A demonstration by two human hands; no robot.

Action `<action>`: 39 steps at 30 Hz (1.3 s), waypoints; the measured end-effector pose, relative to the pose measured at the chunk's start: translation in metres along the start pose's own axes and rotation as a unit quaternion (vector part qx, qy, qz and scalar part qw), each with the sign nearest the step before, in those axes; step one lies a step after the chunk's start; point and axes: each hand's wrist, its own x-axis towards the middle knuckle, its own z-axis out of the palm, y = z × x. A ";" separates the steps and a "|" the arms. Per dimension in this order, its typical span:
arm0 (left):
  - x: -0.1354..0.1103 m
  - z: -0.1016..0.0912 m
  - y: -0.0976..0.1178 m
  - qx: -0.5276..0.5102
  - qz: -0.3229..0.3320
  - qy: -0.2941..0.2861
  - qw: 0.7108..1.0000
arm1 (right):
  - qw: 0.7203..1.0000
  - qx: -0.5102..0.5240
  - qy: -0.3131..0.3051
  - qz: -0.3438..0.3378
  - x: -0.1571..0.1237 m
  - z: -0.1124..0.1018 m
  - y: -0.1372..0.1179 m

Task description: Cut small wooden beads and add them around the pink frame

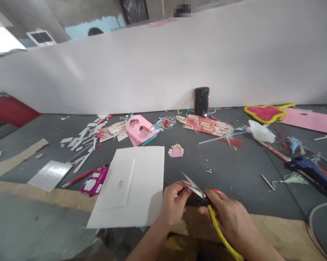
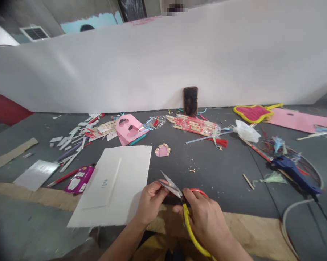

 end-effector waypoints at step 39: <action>0.003 -0.009 0.008 0.229 0.154 0.049 0.960 | 0.970 -0.232 0.017 0.073 0.006 0.002 0.033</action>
